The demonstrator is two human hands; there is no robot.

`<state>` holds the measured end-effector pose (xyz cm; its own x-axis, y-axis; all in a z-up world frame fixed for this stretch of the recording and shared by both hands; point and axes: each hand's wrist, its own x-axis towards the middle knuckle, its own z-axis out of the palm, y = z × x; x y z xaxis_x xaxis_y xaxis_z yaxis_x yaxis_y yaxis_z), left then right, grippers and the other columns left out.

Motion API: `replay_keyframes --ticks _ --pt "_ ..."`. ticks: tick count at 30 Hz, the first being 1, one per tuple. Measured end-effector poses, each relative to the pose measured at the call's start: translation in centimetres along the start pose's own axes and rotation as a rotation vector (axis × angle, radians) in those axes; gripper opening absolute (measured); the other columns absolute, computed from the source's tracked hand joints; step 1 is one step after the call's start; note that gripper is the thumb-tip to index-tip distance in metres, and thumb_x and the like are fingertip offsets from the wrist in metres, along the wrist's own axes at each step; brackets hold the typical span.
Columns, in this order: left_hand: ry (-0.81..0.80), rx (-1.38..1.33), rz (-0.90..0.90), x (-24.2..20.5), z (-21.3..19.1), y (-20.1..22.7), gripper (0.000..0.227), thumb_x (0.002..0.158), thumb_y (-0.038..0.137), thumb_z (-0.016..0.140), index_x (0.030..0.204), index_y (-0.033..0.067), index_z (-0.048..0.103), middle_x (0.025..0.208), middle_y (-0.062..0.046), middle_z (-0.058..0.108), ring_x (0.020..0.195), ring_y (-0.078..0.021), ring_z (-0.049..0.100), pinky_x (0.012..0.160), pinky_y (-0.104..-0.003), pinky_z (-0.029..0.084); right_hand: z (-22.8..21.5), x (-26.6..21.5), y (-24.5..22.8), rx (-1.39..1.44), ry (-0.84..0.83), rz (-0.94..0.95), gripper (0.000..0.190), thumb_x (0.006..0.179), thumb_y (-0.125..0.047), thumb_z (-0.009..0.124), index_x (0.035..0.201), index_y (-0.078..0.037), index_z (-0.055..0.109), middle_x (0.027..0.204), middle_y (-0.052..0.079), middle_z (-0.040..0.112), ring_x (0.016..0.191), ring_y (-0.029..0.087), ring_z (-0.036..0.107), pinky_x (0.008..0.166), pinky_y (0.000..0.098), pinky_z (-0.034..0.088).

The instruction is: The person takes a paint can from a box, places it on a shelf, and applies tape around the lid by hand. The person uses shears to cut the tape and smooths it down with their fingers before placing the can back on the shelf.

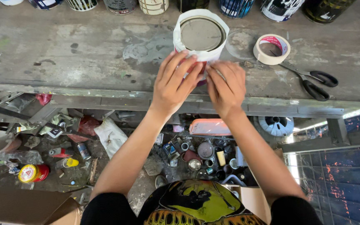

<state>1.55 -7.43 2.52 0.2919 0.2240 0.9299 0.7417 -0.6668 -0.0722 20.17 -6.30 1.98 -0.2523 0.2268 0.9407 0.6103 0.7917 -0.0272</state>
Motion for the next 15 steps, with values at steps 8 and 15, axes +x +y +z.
replay_keyframes --ticks 8,15 --pt "-0.054 -0.029 -0.044 1.6 0.3 -0.3 0.037 0.093 0.008 0.083 0.125 0.0002 0.066 0.13 -0.009 0.059 0.124 -0.0302 0.058 0.104 -0.046 0.052 0.0 2.5 1.6 0.003 0.015 -0.111 0.034 0.081 0.008 0.08 0.112 0.001 0.069 0.116 0.012 0.067 0.109 0.032 0.067 0.096 0.0457 0.052" --pt "-0.131 -0.024 -0.101 3.2 -0.1 0.2 0.04 0.088 0.008 0.083 0.123 0.0016 0.064 0.125 -0.011 0.056 0.12 -0.0309 0.056 0.1 -0.045 0.049 -0.4 3.9 1.7 0.012 -0.022 -0.089 0.032 0.078 0.008 0.079 0.106 0.0 0.067 0.111 0.011 0.066 0.103 0.031 0.066 0.092 0.0436 0.049"
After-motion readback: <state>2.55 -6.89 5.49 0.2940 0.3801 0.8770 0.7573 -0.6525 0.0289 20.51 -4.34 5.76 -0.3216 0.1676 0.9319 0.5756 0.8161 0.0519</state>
